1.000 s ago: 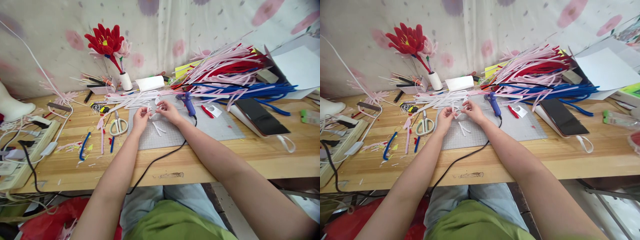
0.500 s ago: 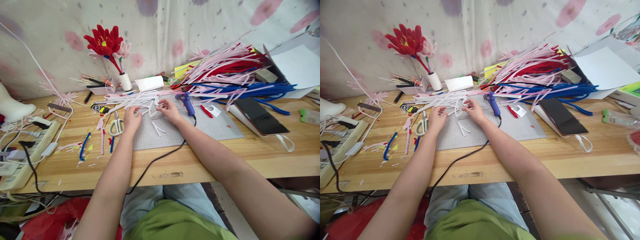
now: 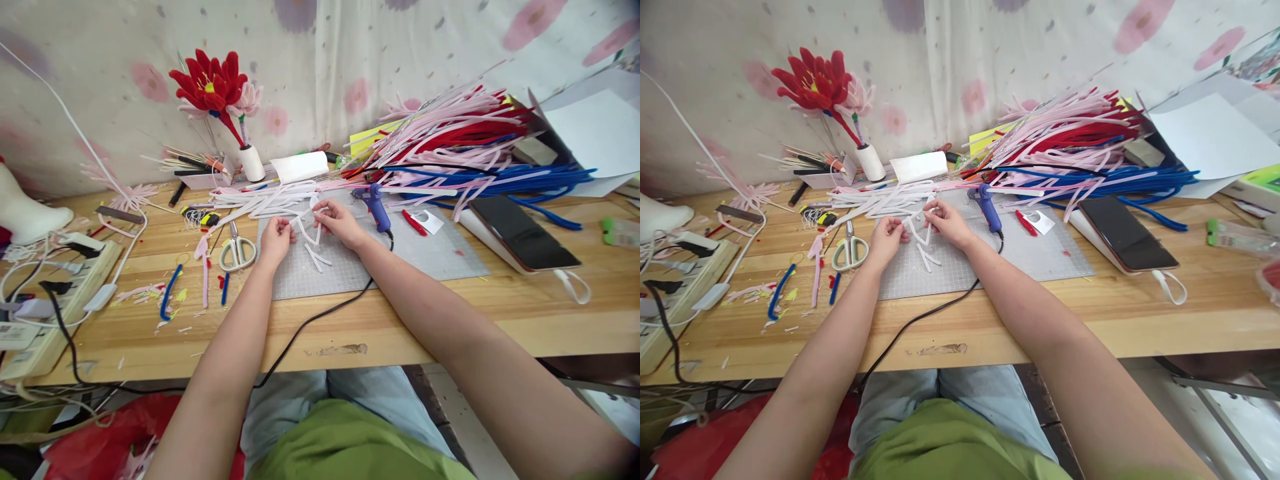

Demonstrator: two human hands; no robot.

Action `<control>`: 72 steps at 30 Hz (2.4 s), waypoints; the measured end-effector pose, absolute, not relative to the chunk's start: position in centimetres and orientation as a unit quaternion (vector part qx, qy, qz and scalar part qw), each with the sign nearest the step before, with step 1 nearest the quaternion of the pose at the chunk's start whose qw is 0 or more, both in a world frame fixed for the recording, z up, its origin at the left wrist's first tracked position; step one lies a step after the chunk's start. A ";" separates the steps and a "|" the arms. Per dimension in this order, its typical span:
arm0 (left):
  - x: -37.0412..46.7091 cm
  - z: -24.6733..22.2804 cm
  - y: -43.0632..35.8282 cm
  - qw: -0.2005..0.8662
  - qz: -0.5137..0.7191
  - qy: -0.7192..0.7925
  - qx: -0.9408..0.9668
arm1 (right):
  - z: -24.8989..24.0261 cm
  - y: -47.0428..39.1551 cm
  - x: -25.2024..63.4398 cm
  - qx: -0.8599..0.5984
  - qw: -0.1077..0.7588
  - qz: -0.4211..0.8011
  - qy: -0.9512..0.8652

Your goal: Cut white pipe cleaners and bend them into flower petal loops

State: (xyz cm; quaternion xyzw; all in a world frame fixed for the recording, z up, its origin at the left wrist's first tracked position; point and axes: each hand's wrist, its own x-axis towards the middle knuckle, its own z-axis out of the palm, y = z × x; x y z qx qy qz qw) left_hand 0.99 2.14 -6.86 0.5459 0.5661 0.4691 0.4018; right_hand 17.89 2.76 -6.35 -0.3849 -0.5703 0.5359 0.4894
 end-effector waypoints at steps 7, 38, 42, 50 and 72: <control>2.7 -6.9 1.5 0.494 0.486 0.530 0.489 | -6.0 2.3 17.8 -0.383 0.450 0.594 -0.546; 1.8 -4.7 -0.1 0.091 0.395 0.466 0.786 | -5.5 2.7 18.2 -0.376 0.520 0.652 -0.405; 2.3 -4.5 -0.5 0.107 0.422 0.445 0.782 | -5.6 2.7 18.0 -0.376 0.498 0.661 -0.416; 0.8 -5.6 1.5 0.243 0.591 0.536 0.552 | -5.3 2.0 17.9 -0.463 0.349 0.422 -0.697; 2.9 -5.2 0.4 0.566 0.444 0.500 0.483 | -4.1 2.9 19.3 -0.389 0.451 0.541 -0.594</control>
